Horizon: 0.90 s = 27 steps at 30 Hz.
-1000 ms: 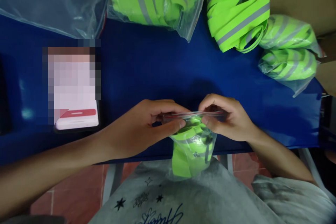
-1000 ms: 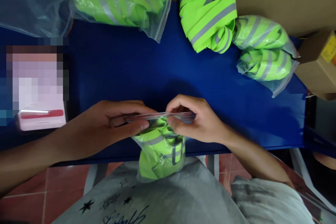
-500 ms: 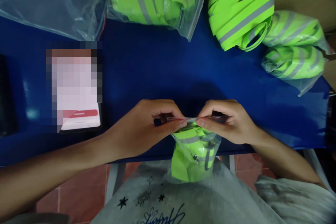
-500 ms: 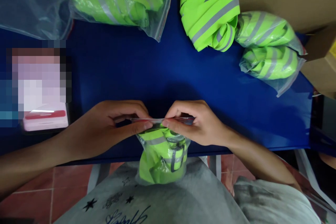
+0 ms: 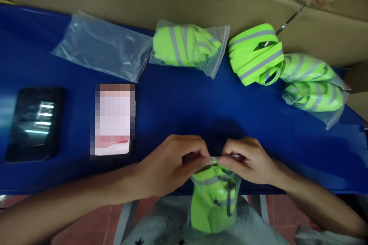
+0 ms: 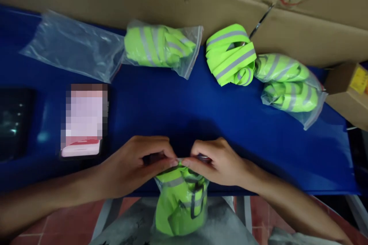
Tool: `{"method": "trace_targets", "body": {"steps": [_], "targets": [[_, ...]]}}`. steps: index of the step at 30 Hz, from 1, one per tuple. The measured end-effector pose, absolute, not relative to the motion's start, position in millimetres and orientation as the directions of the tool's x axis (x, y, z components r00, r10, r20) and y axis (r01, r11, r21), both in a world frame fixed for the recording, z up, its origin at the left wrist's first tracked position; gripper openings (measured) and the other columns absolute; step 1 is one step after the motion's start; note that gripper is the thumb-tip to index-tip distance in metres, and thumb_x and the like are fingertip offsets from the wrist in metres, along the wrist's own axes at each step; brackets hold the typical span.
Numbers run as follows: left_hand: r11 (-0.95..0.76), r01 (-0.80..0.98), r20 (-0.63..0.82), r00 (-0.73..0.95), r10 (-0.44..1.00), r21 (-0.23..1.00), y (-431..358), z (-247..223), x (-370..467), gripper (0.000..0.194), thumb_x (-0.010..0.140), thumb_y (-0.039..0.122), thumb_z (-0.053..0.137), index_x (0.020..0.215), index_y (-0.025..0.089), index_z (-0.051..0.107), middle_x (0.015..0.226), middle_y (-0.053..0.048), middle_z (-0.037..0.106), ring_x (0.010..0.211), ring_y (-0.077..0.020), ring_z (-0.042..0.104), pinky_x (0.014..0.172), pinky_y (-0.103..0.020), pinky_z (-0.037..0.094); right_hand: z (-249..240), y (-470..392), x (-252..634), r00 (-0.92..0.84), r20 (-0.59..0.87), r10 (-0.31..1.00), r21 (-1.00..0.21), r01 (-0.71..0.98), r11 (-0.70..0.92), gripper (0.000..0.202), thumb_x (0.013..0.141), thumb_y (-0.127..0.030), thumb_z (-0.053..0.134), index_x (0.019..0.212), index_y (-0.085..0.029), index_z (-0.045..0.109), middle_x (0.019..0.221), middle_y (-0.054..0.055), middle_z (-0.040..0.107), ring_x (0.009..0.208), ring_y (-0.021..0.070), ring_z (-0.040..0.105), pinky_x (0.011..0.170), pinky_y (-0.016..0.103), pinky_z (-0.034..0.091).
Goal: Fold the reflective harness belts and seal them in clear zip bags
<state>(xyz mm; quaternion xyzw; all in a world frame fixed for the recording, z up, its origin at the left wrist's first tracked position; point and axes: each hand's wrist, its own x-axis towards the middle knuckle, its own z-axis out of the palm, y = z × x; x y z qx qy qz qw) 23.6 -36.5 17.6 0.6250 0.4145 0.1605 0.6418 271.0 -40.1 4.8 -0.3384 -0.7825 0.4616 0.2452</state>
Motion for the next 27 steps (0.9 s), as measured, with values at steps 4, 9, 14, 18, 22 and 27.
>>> {"method": "trace_targets", "body": {"steps": [4, 9, 14, 18, 22, 27], "targets": [[0.38, 0.263, -0.452, 0.663, 0.596, 0.887, -28.5, 16.3, 19.2, 0.023, 0.096, 0.038, 0.07, 0.095, 0.018, 0.08, 0.068, 0.002, 0.066, 0.057, -0.0064, 0.055, 0.053, -0.017, 0.042, 2.3, -37.5, 279.3, -0.603, 0.158, 0.782, -0.845, 0.327, 0.424, 0.043, 0.1, -0.028, 0.071, 0.068, -0.018, 0.044, 0.056, -0.01, 0.033, 0.048, 0.0023, 0.031, 0.049, 0.022, 0.023], [0.353, 0.299, -0.461, 0.626, 0.629, 0.887, -17.3, 13.7, 11.3, 0.03, 0.099, 0.04, 0.064, 0.093, 0.014, 0.078, 0.062, 0.001, 0.065, 0.05, -0.0081, 0.059, 0.048, -0.016, 0.045, 2.3, -22.7, 294.3, -0.595, -0.014, 0.803, -0.897, 0.362, 0.253, 0.037, 0.1, -0.034, 0.069, 0.07, -0.017, 0.056, 0.06, -0.006, 0.05, 0.053, 0.005, 0.044, 0.051, 0.018, 0.031], [0.203, 0.243, -0.314, 0.647, 0.694, 0.949, -16.0, 10.8, 9.0, 0.03, 0.1, 0.039, 0.063, 0.101, 0.014, 0.08, 0.061, 0.001, 0.064, 0.049, -0.0077, 0.058, 0.047, -0.015, 0.044, 4.0, -4.9, 318.1, -0.658, -0.282, 0.698, -0.915, 0.403, 0.01, 0.045, 0.096, -0.049, 0.071, 0.069, -0.016, 0.057, 0.062, -0.001, 0.059, 0.056, 0.0083, 0.052, 0.053, 0.019, 0.038], [0.197, 0.174, -0.263, 0.629, 0.732, 0.965, -18.4, 10.2, 10.5, 0.034, 0.1, 0.04, 0.064, 0.111, 0.012, 0.079, 0.065, 0.0, 0.065, 0.053, -0.0076, 0.058, 0.051, -0.017, 0.047, -3.7, -0.3, 327.8, -0.612, -0.282, 0.739, -0.931, 0.361, -0.057, 0.051, 0.091, -0.052, 0.077, 0.063, -0.017, 0.053, 0.055, 0.0, 0.057, 0.051, 0.009, 0.051, 0.05, 0.02, 0.036], [0.168, 0.081, -0.184, 0.586, 0.789, 0.982, -18.0, 11.5, 10.3, 0.038, 0.101, 0.043, 0.062, 0.115, 0.011, 0.077, 0.065, 0.0, 0.063, 0.054, -0.0083, 0.058, 0.053, -0.018, 0.048, -11.6, -2.9, 320.5, -0.47, -0.215, 0.856, -0.972, 0.189, -0.14, 0.049, 0.088, -0.06, 0.078, 0.072, -0.016, 0.061, 0.06, 0.0, 0.059, 0.053, 0.01, 0.054, 0.05, 0.021, 0.043], [0.072, -0.036, -0.045, 0.5, 0.865, 0.997, -13.5, 12.2, 7.6, 0.041, 0.1, 0.046, 0.061, 0.115, 0.009, 0.072, 0.063, 0.001, 0.06, 0.054, -0.0095, 0.058, 0.052, -0.02, 0.048, -13.0, -11.3, 305.6, -0.588, -0.29, 0.755, -0.956, 0.14, -0.258, 0.069, 0.08, -0.064, 0.084, 0.126, -0.016, 0.066, 0.076, 0.003, 0.069, 0.052, 0.0129, 0.06, 0.045, 0.025, 0.051]]}}
